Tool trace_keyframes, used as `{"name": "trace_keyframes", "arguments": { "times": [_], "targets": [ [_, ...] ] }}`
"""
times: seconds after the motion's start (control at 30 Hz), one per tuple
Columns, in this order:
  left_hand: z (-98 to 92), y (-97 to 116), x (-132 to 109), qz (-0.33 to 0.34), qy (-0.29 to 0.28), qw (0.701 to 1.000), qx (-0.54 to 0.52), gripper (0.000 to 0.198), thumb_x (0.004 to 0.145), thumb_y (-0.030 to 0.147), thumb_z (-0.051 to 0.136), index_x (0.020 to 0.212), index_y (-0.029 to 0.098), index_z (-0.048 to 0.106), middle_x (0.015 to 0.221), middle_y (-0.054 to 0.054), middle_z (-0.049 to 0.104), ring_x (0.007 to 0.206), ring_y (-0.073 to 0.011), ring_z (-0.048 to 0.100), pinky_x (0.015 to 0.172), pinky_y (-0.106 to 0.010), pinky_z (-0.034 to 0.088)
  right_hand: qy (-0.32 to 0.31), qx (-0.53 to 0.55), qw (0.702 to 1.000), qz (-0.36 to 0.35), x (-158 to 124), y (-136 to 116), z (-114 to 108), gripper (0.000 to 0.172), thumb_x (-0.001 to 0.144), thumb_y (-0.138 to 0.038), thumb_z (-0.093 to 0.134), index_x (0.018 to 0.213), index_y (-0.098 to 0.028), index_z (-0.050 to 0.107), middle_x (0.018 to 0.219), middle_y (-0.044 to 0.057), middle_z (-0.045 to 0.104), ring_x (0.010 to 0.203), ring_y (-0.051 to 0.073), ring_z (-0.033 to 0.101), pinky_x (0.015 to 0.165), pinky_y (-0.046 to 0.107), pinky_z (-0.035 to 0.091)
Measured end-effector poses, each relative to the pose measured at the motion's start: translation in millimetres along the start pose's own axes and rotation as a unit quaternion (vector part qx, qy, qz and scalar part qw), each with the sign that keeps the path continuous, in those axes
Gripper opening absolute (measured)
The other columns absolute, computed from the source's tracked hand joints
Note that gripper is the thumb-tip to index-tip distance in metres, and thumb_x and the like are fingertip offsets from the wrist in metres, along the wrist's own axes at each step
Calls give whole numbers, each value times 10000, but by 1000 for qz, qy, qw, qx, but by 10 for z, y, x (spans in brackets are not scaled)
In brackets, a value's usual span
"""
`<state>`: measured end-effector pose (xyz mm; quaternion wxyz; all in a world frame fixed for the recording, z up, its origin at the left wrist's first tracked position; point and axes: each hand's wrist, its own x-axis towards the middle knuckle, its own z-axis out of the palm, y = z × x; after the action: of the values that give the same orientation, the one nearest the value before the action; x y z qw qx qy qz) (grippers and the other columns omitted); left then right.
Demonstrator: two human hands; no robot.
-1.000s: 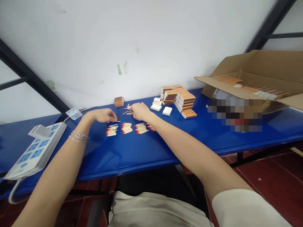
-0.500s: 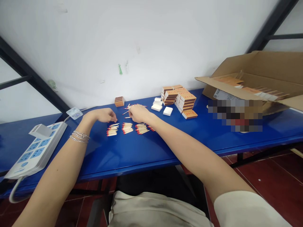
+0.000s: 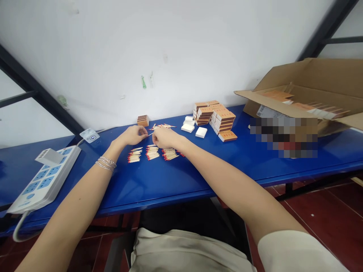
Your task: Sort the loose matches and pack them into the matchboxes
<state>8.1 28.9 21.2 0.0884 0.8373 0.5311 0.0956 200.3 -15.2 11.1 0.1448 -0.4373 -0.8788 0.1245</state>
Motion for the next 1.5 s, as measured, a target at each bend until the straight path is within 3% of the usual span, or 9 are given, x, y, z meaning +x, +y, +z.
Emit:
{"name": "trace_keyframes", "arguments": {
  "times": [0.53, 0.67, 0.87, 1.03, 1.17, 1.3, 1.5],
  "targets": [
    [92, -13, 52, 9, 17, 1000, 13, 121, 796, 201, 583, 819, 173, 698, 911, -75, 739, 824, -192, 662, 758, -282, 495, -30, 2, 999, 20, -32, -37, -61, 207, 715, -41, 579, 813, -139, 731, 814, 59, 744, 719, 142, 639, 613, 211, 419],
    [84, -37, 51, 6, -4, 1000, 13, 143, 809, 210, 570, 870, 164, 691, 926, -86, 735, 835, -203, 660, 763, -294, 493, -27, -64, 997, 44, -39, -75, -74, 207, 739, -71, 560, 831, -147, 729, 854, 96, 746, 740, 185, 652, 599, 253, 416],
    [25, -28, 22, -16, 0, 1000, -2, 148, 832, 223, 562, 899, 159, 677, 958, -92, 729, 878, -201, 655, 804, -300, 488, -23, -111, 987, 118, -57, 15, -129, 225, 841, -161, 533, 972, -113, 708, 1019, 188, 726, 907, 268, 674, 709, 311, 465],
    [24, 0, 13, -10, -18, 999, -47, 171, 809, 192, 580, 942, 148, 679, 975, -81, 728, 844, -175, 651, 788, -276, 498, 31, -74, 987, 136, -77, 265, -199, 275, 831, -138, 540, 1063, -113, 684, 1019, 140, 737, 927, 244, 675, 767, 288, 455],
    [56, 6, 22, 4, -35, 998, -56, 254, 773, 154, 576, 1003, 140, 684, 960, -75, 725, 830, -173, 647, 773, -272, 497, 19, -66, 987, 143, -80, 398, -216, 333, 788, -118, 562, 1080, -124, 721, 999, 111, 749, 912, 227, 679, 777, 270, 456],
    [48, 5, 23, 5, -45, 998, -54, 277, 769, 166, 544, 1008, 149, 683, 975, -74, 721, 848, -177, 645, 762, -271, 487, 32, -55, 988, 139, -72, 421, -213, 293, 788, -125, 548, 990, -129, 760, 939, 104, 755, 869, 219, 679, 746, 264, 453],
    [-88, 0, -24, -8, -111, 993, -30, 255, 754, 238, 543, 945, 149, 687, 984, -80, 731, 872, -184, 649, 780, -265, 474, 62, -12, 990, 128, -61, 316, -149, 224, 781, -167, 581, 935, -157, 744, 919, 74, 743, 820, 185, 656, 724, 249, 438]
  ]
}}
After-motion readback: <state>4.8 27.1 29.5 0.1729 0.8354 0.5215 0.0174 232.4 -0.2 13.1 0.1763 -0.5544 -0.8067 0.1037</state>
